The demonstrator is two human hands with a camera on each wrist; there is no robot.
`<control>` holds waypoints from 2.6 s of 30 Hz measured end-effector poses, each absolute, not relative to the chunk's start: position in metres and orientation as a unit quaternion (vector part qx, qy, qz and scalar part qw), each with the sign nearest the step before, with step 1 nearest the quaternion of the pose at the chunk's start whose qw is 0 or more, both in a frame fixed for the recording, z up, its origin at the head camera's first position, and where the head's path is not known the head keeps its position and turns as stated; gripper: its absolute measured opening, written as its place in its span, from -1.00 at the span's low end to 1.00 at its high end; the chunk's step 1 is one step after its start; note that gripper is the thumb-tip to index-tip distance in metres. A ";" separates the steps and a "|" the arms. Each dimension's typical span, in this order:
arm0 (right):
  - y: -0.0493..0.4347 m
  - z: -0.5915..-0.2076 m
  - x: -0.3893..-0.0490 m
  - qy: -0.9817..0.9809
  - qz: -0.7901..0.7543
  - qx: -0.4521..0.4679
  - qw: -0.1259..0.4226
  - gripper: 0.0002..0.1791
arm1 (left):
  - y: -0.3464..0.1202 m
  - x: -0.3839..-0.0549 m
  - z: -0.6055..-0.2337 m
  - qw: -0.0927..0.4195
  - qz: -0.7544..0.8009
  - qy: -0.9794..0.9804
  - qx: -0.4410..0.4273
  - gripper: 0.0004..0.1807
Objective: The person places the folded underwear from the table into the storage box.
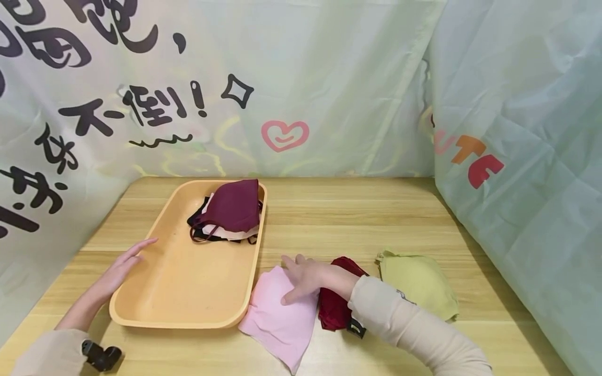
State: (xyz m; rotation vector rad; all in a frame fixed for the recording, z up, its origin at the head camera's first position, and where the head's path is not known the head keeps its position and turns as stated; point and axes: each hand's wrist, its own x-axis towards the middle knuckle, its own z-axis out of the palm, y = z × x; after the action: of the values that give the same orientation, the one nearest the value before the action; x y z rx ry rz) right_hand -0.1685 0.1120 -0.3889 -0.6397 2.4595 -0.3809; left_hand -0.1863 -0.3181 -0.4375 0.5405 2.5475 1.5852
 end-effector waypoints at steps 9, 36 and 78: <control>0.107 -0.394 -0.167 0.924 -0.150 -0.216 0.276 0.11 | -0.318 -0.186 -0.436 0.050 0.517 0.836 0.175 -0.54; 0.099 -0.400 -0.165 0.919 -0.209 -0.213 0.259 0.01 | -0.317 -0.189 -0.434 0.061 0.516 0.836 0.173 -0.54; 0.139 -0.378 -0.192 0.723 -0.572 -0.154 0.355 -0.44 | -0.317 -0.185 -0.433 0.055 0.518 0.837 0.168 -0.54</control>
State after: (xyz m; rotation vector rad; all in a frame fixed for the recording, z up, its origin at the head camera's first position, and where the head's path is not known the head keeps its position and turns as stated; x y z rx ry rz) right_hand -0.1916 0.1389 -0.3782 -0.3970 1.8689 -1.4783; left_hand -0.1852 -0.3175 -0.4334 0.5116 2.5419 1.5722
